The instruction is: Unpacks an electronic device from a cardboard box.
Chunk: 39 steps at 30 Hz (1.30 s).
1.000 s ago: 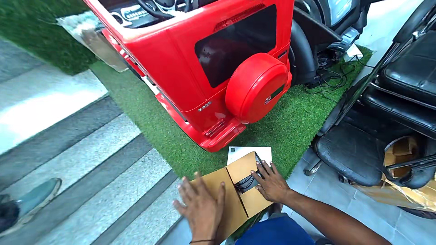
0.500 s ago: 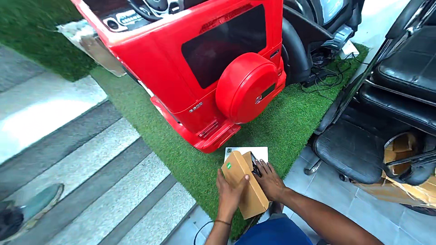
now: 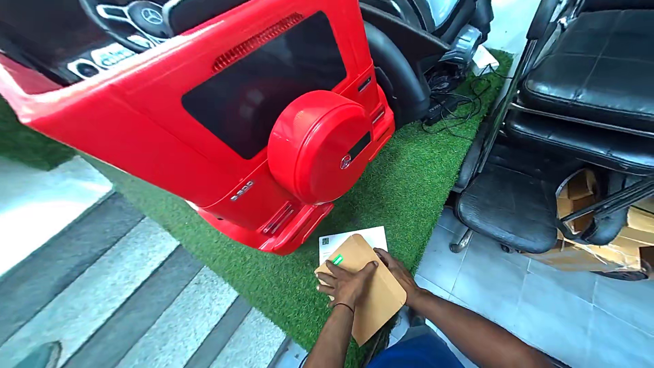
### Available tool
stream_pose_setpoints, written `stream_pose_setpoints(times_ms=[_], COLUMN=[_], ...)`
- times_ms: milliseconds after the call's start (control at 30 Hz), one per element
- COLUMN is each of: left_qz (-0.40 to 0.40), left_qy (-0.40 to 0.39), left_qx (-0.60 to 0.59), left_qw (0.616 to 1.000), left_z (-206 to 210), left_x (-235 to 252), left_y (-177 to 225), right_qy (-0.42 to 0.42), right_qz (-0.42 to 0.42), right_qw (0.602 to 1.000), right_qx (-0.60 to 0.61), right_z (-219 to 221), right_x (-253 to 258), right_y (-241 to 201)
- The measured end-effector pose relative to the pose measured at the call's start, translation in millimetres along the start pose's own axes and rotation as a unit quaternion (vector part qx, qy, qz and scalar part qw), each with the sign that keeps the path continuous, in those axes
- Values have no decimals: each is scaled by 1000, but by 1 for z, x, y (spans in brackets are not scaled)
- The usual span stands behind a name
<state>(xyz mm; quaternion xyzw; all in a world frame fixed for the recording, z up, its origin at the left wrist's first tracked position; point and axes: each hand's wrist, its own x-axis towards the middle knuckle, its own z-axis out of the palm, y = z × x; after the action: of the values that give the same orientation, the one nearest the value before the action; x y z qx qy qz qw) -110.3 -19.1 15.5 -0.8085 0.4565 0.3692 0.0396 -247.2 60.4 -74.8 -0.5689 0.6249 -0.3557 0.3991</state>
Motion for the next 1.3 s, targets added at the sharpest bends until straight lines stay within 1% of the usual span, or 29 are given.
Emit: stream_pose_setpoints(times_ms=[100, 233, 300, 400, 467, 600, 667, 833, 933, 1033, 1100, 1167, 1233, 1267, 1300], left_qz=[-11, -6, 0, -3, -7, -3, 3, 5, 7, 7, 2, -2, 11, 34, 50], left_qy=[9, 21, 15, 23, 26, 46, 43, 34, 48, 45, 43, 41, 32, 38, 59], left_qx=[17, 5, 17, 33, 42, 60, 70, 88, 110, 114, 117, 121, 129, 128, 130], left_qw=[1000, 1000, 1000, 999, 999, 997, 997, 996, 993, 992, 992, 992, 991, 990, 989], left_z=[5, 9, 9, 12, 15, 19, 19, 17, 22, 21, 21, 20, 30, 40, 44], left_x=[1, 2, 3, 5, 5, 4, 2, 2, 4, 4, 5, 6, -4, -10, -8], left_y=[3, 1, -1, -1, 0, 1, 0, -2, -3, -3, -3, -2, -4, -5, -10], right_qy=[40, 91, 102, 103, 96, 57, 48, 30, 20, -4, -24, -15, 20, 49, 80], right_qz=[3, -26, -17, 1, 6, 43, 56, 144, 148, 128, 145, 179, 202, 193, 161], right_qw=[999, 992, 983, 978, 978, 967, 966, 963, 962, 950, 942, 944, 961, 971, 979], right_qx=[-13, 85, 149, 179, 188, 244, 250, 224, 227, 285, 303, 277, 187, 129, 93], right_z=[5, 13, 13, 15, 16, 12, 10, 4, 1, -4, -9, -12, -18, -19, -11], right_x=[-4, -7, -8, -6, -8, -11, -11, -2, 0, -4, -9, -19, -48, -66, -77], right_y=[4, 13, 17, 20, 21, 16, 14, 2, 2, 4, 0, -5, -9, -11, -14])
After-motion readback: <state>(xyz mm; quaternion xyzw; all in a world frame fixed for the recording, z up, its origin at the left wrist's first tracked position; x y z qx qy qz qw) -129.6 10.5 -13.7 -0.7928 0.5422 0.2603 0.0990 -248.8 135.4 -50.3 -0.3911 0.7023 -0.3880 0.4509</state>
